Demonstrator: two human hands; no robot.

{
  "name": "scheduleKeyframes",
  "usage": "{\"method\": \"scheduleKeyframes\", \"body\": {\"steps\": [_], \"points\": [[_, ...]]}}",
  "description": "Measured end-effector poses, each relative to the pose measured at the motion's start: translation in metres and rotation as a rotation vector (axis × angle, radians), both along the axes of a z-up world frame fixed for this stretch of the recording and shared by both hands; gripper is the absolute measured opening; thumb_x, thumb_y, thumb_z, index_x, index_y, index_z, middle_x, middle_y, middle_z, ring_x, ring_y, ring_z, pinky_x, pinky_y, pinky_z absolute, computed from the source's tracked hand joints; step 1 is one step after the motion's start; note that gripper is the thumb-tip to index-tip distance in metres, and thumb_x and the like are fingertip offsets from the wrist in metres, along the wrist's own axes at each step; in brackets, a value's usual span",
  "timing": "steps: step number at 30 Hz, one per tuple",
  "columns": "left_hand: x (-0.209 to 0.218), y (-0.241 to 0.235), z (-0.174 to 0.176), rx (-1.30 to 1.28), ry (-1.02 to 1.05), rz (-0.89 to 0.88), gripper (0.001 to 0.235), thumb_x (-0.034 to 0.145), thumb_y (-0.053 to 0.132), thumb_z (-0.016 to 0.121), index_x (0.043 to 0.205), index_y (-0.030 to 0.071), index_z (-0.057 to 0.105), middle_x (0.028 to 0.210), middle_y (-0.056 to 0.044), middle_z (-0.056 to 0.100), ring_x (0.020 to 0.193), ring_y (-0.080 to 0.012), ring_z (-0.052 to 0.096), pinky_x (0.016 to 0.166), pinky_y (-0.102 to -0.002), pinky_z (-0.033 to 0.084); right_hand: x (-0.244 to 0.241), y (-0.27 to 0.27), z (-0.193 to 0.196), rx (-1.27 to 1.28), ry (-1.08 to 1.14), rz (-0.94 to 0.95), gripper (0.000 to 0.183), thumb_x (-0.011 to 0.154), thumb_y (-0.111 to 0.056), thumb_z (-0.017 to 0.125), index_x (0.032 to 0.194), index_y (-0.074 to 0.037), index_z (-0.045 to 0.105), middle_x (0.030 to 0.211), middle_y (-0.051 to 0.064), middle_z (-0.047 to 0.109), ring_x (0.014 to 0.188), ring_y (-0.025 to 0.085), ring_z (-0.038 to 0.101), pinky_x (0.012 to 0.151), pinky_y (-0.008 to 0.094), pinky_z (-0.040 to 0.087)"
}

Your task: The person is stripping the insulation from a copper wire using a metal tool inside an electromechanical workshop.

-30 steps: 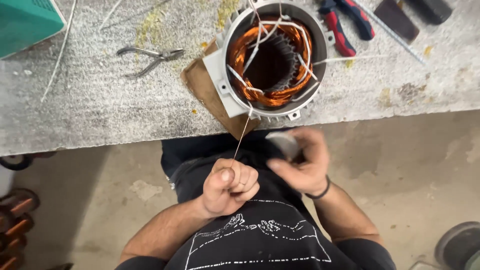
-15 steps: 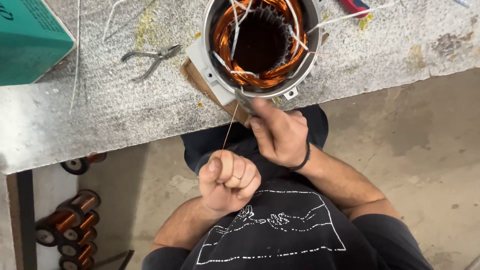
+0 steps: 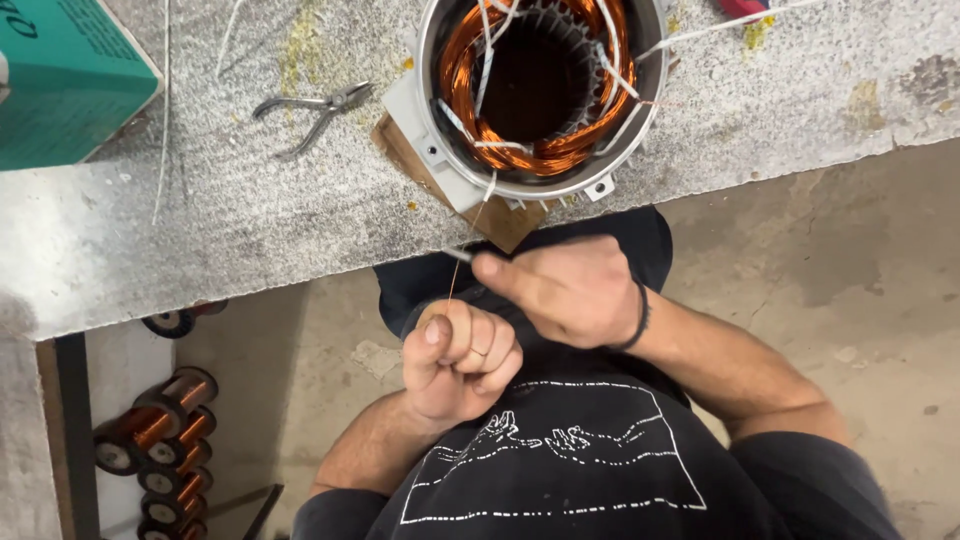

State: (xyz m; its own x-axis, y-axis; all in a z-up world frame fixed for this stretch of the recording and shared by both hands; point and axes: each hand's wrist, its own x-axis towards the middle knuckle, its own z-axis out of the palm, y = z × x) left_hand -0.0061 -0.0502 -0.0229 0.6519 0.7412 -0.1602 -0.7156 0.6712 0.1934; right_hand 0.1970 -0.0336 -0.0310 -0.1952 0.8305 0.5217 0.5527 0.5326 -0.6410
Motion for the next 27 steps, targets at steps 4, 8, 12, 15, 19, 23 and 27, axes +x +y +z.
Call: {"method": "scheduleKeyframes", "body": {"steps": [4, 8, 12, 15, 19, 23, 27], "points": [[0.0, -0.003, -0.006, 0.035, 0.004, -0.005, 0.05, 0.108, 0.032, 0.057, 0.068, 0.013, 0.033, 0.061, 0.003, 0.029, 0.057, -0.0103, 0.027, 0.046, -0.023, 0.026, 0.008, 0.002, 0.007, -0.016, -0.117, 0.013, 0.05, 0.086, 0.001, 0.076, 0.135, -0.005, 0.065, 0.07, 0.001, 0.061, 0.052, 0.017, 0.055, 0.046, 0.033, 0.041], [0.002, -0.002, -0.004, 0.023, -0.008, -0.009, 0.05, 0.108, 0.031, 0.057, 0.068, 0.012, 0.033, 0.061, 0.004, 0.03, 0.057, -0.0099, 0.027, 0.046, -0.023, 0.027, 0.009, 0.003, 0.014, -0.007, -0.022, 0.037, 0.047, 0.092, 0.004, 0.074, 0.137, -0.003, 0.063, 0.069, 0.001, 0.057, 0.052, 0.014, 0.053, 0.048, 0.032, 0.042], [0.001, -0.005, -0.009, 0.05, 0.018, -0.005, 0.049, 0.107, 0.03, 0.057, 0.068, 0.012, 0.034, 0.061, 0.003, 0.03, 0.057, -0.0101, 0.027, 0.046, -0.023, 0.026, 0.012, 0.0, 0.015, -0.047, -0.057, 0.03, 0.045, 0.094, 0.0, 0.072, 0.138, -0.004, 0.063, 0.069, 0.0, 0.056, 0.053, 0.016, 0.054, 0.05, 0.033, 0.043], [-0.002, -0.006, -0.01, 0.023, 0.021, -0.01, 0.049, 0.106, 0.03, 0.057, 0.067, 0.011, 0.035, 0.061, 0.003, 0.03, 0.056, -0.0099, 0.028, 0.046, -0.024, 0.026, 0.008, 0.0, 0.021, -0.135, -0.158, 0.123, 0.039, 0.093, -0.005, 0.071, 0.132, -0.009, 0.067, 0.067, 0.0, 0.056, 0.051, 0.016, 0.054, 0.046, 0.034, 0.042], [-0.003, -0.008, -0.008, 0.027, 0.046, -0.009, 0.049, 0.105, 0.029, 0.059, 0.067, 0.01, 0.035, 0.061, 0.002, 0.031, 0.057, -0.0104, 0.028, 0.047, -0.024, 0.026, 0.014, -0.002, 0.016, -0.26, -0.355, 0.1, 0.03, 0.09, -0.011, 0.075, 0.12, -0.016, 0.074, 0.057, 0.0, 0.053, 0.042, 0.017, 0.05, 0.037, 0.036, 0.037], [-0.004, -0.007, -0.008, 0.027, 0.012, -0.037, 0.05, 0.105, 0.03, 0.06, 0.067, 0.009, 0.036, 0.062, 0.001, 0.032, 0.059, -0.0117, 0.028, 0.048, -0.025, 0.027, 0.017, -0.001, 0.023, -0.054, -0.151, 0.092, 0.044, 0.089, -0.003, 0.072, 0.132, -0.008, 0.069, 0.07, 0.0, 0.055, 0.053, 0.017, 0.052, 0.049, 0.034, 0.042], [-0.003, -0.006, -0.012, 0.047, 0.062, -0.012, 0.05, 0.105, 0.029, 0.06, 0.066, 0.009, 0.037, 0.061, 0.001, 0.032, 0.057, -0.0116, 0.029, 0.047, -0.026, 0.027, 0.017, 0.002, 0.034, -0.028, -0.198, 0.058, 0.049, 0.086, -0.002, 0.073, 0.134, -0.009, 0.069, 0.072, -0.001, 0.054, 0.055, 0.016, 0.052, 0.051, 0.033, 0.04]]}}
